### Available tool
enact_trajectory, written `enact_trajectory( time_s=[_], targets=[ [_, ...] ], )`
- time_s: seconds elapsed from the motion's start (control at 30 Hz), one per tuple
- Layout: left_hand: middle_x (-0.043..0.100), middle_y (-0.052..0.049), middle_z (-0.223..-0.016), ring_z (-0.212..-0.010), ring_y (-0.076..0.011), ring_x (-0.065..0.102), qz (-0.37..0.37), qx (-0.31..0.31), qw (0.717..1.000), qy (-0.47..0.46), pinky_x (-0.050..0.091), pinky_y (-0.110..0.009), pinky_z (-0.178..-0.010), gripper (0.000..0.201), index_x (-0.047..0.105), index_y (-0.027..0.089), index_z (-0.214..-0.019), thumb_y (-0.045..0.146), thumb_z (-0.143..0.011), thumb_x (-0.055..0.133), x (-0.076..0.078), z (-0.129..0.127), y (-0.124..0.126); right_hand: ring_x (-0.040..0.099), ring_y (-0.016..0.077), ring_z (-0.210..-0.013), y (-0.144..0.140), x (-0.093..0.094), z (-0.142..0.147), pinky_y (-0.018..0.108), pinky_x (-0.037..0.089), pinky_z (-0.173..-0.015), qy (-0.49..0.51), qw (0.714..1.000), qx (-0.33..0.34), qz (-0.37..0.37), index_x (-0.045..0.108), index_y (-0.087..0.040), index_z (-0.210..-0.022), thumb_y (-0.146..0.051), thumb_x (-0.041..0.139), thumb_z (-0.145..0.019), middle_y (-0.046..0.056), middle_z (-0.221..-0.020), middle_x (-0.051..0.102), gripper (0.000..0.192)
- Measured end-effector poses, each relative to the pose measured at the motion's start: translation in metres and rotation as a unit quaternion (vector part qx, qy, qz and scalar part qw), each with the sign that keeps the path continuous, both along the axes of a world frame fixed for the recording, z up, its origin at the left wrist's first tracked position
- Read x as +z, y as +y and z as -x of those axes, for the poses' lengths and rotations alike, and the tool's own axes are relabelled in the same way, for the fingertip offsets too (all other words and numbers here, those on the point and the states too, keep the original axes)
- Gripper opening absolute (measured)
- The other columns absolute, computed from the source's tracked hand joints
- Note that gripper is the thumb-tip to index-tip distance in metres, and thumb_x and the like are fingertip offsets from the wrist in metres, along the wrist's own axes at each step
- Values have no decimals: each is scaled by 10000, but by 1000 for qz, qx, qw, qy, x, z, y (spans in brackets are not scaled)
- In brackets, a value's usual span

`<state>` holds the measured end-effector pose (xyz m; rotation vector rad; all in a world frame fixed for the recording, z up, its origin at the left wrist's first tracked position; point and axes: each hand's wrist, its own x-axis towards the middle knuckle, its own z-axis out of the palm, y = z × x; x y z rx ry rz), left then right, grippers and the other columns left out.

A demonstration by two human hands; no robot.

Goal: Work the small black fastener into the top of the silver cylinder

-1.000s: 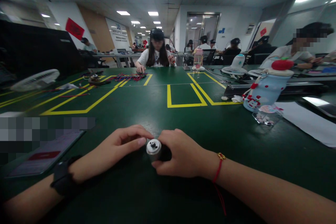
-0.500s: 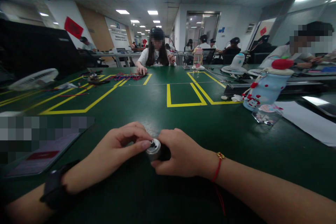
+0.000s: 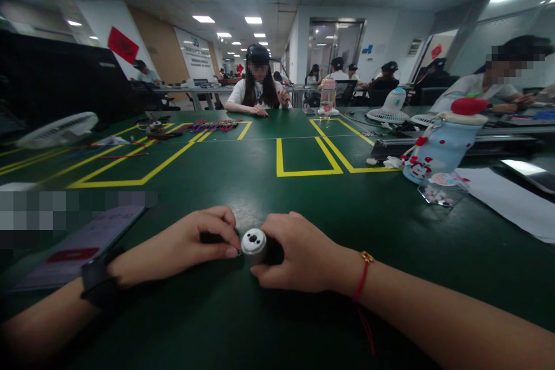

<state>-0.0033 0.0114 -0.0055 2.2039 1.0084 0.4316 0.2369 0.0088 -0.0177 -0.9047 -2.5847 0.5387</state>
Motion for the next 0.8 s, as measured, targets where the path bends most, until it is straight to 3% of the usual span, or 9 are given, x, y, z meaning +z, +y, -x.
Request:
enact_trajectory(
  time_s=[0.27,0.47,0.8],
  targets=[
    [612,-4,-955,-885,-164,576,-5,-11,1000,29,426,-293,-795,120,739,238,-877,313,-868,646,1,2,2,444,135,-677,0,0,-1,275,305,-620,-4,1000,-2,2,536,-182,-825,-299,693,-718,-12,-782,548,223],
    [606,-6,-955,-899,-170,581,7,-20,999,31,438,-292,-788,175,719,257,-1014,318,-867,646,2,6,5,451,137,-681,-1,1,0,279,312,-628,-7,1000,1,2,538,-180,-828,-298,686,-723,-9,-784,553,216],
    [637,-21,-970,-906,-184,586,-7,-13,1000,21,436,-328,-832,133,735,237,-909,320,-854,648,1,3,2,444,137,-670,0,0,0,276,310,-619,-3,1000,0,-3,528,-182,-817,-314,693,-723,-9,-776,544,231]
  ],
)
